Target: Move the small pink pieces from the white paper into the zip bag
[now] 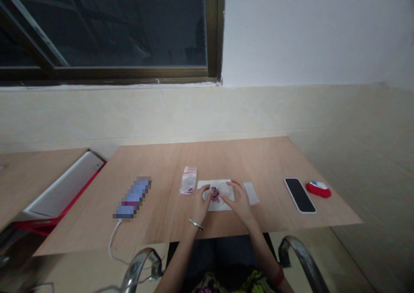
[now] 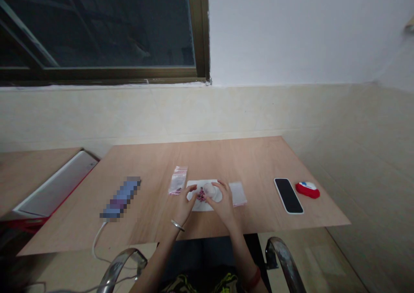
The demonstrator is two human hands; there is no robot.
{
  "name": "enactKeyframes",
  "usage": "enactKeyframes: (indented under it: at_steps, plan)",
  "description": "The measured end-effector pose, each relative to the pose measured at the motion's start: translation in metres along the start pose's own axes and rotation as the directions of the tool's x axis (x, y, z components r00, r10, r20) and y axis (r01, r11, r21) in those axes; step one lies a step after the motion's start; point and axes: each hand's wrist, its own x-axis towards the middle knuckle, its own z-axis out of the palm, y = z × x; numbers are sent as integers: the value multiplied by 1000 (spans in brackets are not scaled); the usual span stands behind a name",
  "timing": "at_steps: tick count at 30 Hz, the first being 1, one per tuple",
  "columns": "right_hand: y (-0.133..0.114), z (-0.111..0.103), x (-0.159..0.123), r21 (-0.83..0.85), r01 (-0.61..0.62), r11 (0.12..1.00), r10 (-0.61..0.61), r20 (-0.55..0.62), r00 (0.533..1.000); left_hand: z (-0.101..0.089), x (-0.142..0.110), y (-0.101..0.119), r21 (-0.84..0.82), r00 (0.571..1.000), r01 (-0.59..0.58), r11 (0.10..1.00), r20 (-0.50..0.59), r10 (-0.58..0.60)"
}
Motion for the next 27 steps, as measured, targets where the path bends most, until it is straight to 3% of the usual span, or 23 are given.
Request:
enactKeyframes:
  at_steps: [7, 21, 27]
  plan:
    - [5, 1, -1, 15, -13, 1000, 13, -35, 999, 17, -15, -35, 146, 993, -15, 989, 117, -2]
    - [0, -1, 0, 17, -14, 1000, 15, -50, 999, 26, -5, -62, 233, 992, -88, 968, 111, 64]
    - [-2, -3, 0, 19, -50, 999, 50, -25, 998, 28, -1, -65, 167, 999, -17, 986, 29, 12]
